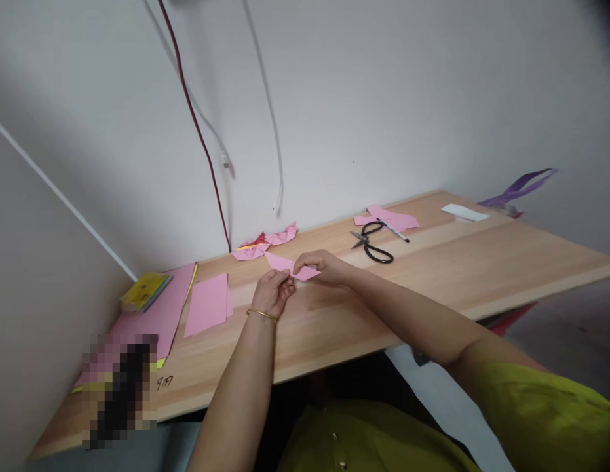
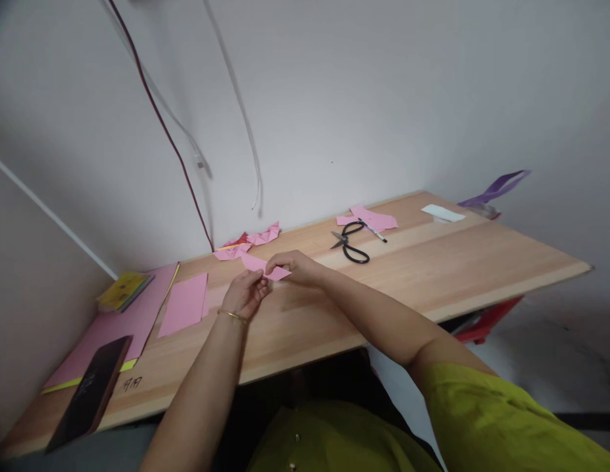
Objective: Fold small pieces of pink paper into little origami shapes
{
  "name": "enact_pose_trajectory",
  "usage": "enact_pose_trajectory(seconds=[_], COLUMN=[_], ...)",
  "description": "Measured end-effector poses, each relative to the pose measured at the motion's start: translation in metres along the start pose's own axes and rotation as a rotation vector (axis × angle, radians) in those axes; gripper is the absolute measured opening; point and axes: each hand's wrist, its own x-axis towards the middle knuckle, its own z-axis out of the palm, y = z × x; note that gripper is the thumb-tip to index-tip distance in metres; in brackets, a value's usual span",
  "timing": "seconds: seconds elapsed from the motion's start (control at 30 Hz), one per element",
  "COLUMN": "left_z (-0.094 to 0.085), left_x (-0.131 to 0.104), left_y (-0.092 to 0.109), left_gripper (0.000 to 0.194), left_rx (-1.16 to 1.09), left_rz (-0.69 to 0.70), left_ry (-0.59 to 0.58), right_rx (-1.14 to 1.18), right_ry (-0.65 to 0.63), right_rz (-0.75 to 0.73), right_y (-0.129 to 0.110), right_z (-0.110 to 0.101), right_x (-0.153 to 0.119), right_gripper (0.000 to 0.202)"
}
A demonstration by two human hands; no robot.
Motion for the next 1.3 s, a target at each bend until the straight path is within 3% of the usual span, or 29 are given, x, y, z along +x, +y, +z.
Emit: enact_pose_trajectory(seconds=[0.17,0.3,0.5,1.3], left_z=[-0.001,-0.001,0.001,0.0], left_x=[0.003,0.006,0.006,0.005], left_y=[-0.005,-0.008,-0.007,-0.009], left_gripper=[0.025,0.025,0.025,0.024], left_rx=[0.08,0.238,0.295,0.39], left_rz=[0.047,0.204,0.288,0.281], left_ry=[0.062,0.15,0.161,0.115], right_rx=[0.032,0.104,0.362,0.473], right_ry=[0.044,0.168,0.316,0.336], right_rz=[0.075,0.11,0.273,0.347], right_y=[0.006,0.01,0.004,0.001], right_z=[-0.002,0.004,0.017,0.015], right_x=[0.0,0.003,0.005,0.004], right_gripper=[0.024,0.022,0.025,0.029])
